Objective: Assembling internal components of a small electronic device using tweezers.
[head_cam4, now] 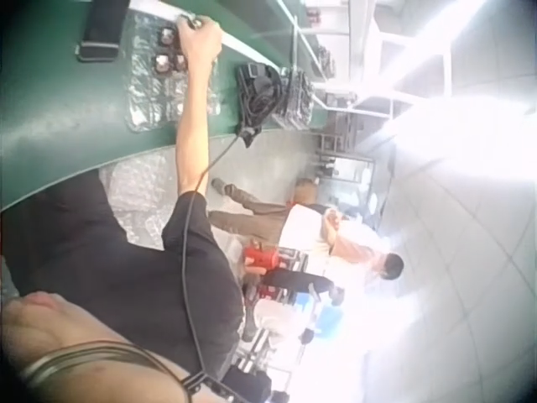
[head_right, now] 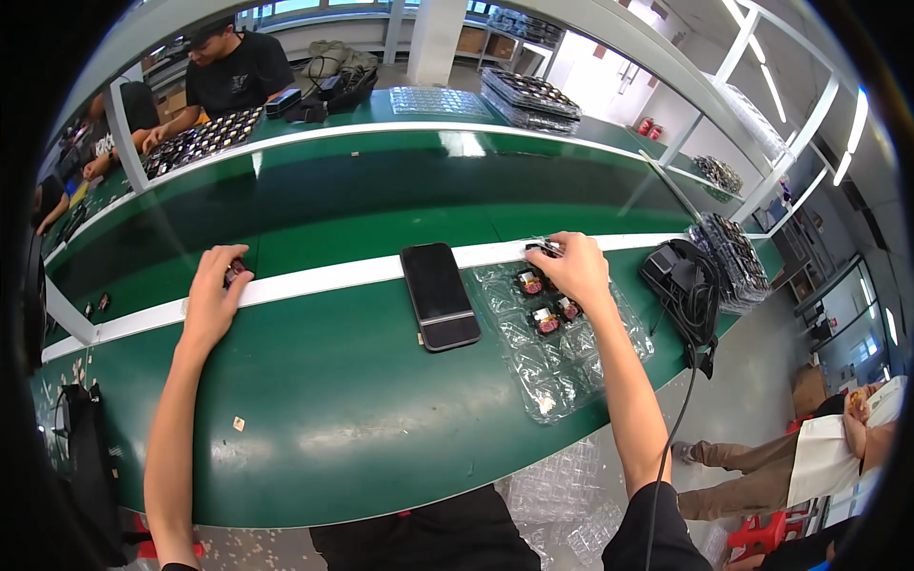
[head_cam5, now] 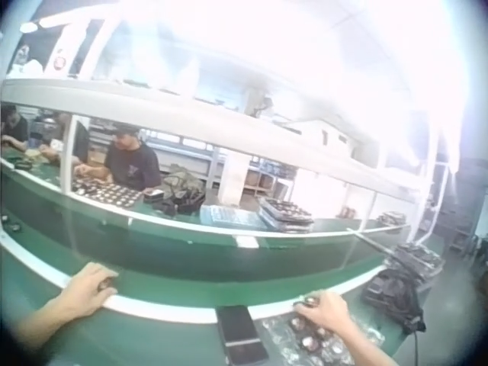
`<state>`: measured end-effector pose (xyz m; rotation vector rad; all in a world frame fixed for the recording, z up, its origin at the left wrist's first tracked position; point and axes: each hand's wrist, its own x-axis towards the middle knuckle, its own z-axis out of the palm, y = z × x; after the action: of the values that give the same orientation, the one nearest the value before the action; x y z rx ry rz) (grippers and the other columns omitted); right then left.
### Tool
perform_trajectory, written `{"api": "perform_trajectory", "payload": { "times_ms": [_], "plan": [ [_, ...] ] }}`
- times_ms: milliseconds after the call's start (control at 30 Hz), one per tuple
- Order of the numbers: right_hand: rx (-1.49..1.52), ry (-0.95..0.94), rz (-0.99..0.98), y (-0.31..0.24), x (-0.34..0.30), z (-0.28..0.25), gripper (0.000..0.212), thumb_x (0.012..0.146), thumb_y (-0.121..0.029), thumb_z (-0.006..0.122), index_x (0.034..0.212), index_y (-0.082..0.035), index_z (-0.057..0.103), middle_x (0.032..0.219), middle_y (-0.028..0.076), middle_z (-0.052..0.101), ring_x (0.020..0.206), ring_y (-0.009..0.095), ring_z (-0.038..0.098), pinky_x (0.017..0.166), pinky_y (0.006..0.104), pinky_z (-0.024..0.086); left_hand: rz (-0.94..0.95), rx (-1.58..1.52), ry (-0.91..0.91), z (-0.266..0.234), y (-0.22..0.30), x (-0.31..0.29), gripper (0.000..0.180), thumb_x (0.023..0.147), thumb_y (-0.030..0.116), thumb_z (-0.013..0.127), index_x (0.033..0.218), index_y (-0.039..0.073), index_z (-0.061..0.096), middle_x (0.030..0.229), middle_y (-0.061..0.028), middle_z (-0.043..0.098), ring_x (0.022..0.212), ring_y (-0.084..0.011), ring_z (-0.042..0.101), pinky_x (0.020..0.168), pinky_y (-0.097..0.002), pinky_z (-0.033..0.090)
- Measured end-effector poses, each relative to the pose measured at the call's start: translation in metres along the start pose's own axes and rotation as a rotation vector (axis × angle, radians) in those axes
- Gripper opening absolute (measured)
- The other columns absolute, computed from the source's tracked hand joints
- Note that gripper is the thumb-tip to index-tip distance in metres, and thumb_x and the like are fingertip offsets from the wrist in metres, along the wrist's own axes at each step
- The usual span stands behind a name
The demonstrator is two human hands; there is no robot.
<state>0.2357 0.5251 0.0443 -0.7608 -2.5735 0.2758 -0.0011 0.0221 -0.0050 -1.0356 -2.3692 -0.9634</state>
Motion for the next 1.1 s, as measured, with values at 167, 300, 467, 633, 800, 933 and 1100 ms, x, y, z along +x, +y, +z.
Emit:
{"api": "perform_trajectory", "payload": {
  "times_ms": [167,300,467,633,800,933,1100],
  "plan": [
    [0.199,-0.01,-0.078,-0.017,-0.041,-0.018,0.054,0.087,-0.042,0.09,0.118,0.001,0.083,0.072,0.008,0.071,0.067,0.018,0.068,0.067,0.0354,0.054,0.112,-0.072,-0.131,-0.004,0.059,-0.038,0.036,0.094,0.001,0.079,0.129,0.001,0.07,0.12,-0.0146,0.069,0.11,-0.0341,0.067,0.098,-0.0433,0.055],
    [0.181,-0.145,-0.121,-0.059,-0.103,-0.023,0.05,0.085,-0.038,0.093,0.116,0.0,0.084,0.062,0.005,0.06,0.057,0.017,0.059,0.057,0.0363,0.047,0.173,-0.08,-0.226,-0.019,0.079,-0.054,0.042,0.091,0.009,0.086,0.13,0.003,0.072,0.122,-0.0138,0.071,0.112,-0.0352,0.067,0.098,-0.0446,0.056],
    [0.221,-0.081,-0.229,-0.057,-0.116,0.001,0.033,0.092,-0.02,0.084,0.119,0.0,0.084,0.066,0.008,0.057,0.056,0.023,0.057,0.058,0.0399,0.047,0.127,-0.065,-0.224,-0.018,0.08,-0.046,0.047,0.089,0.016,0.089,0.131,0.003,0.072,0.12,-0.0137,0.071,0.112,-0.036,0.067,0.098,-0.0452,0.055],
    [0.222,-0.054,-0.265,-0.06,-0.104,0.012,0.033,0.092,-0.016,0.084,0.12,0.001,0.083,0.067,0.011,0.056,0.056,0.024,0.056,0.059,0.0399,0.047,0.08,-0.067,-0.242,-0.018,0.076,-0.048,0.052,0.086,0.021,0.092,0.131,0.003,0.072,0.117,-0.0133,0.07,0.111,-0.0359,0.066,0.098,-0.0448,0.054],
    [0.248,-0.029,-0.248,-0.063,-0.1,0.018,0.036,0.093,-0.019,0.087,0.122,0.003,0.082,0.068,0.009,0.059,0.06,0.018,0.056,0.06,0.0356,0.047,0.075,-0.171,-0.341,-0.027,0.071,-0.052,0.059,0.084,0.027,0.095,0.132,0.004,0.071,0.119,-0.0126,0.069,0.114,-0.0353,0.065,0.1,-0.0451,0.053],
    [0.46,-0.058,-0.154,-0.087,-0.102,0.001,0.033,0.101,-0.017,0.083,0.126,0.005,0.078,0.071,0.0,0.055,0.065,0.007,0.047,0.058,0.0272,0.037,0.116,-0.106,-0.346,-0.032,0.064,-0.051,0.059,0.084,0.031,0.095,0.131,0.005,0.072,0.127,-0.0117,0.067,0.119,-0.0349,0.064,0.103,-0.0455,0.053],
    [0.599,-0.166,-0.248,-0.156,-0.111,-0.008,0.024,0.109,-0.009,0.071,0.127,0.005,0.077,0.077,0.0,0.057,0.067,0.007,0.045,0.06,0.028,0.034,0.046,-0.099,-0.423,-0.04,0.063,-0.05,0.052,0.086,0.03,0.094,0.126,0.006,0.074,0.124,-0.0107,0.068,0.117,-0.0338,0.064,0.104,-0.045,0.052]
  ]
}}
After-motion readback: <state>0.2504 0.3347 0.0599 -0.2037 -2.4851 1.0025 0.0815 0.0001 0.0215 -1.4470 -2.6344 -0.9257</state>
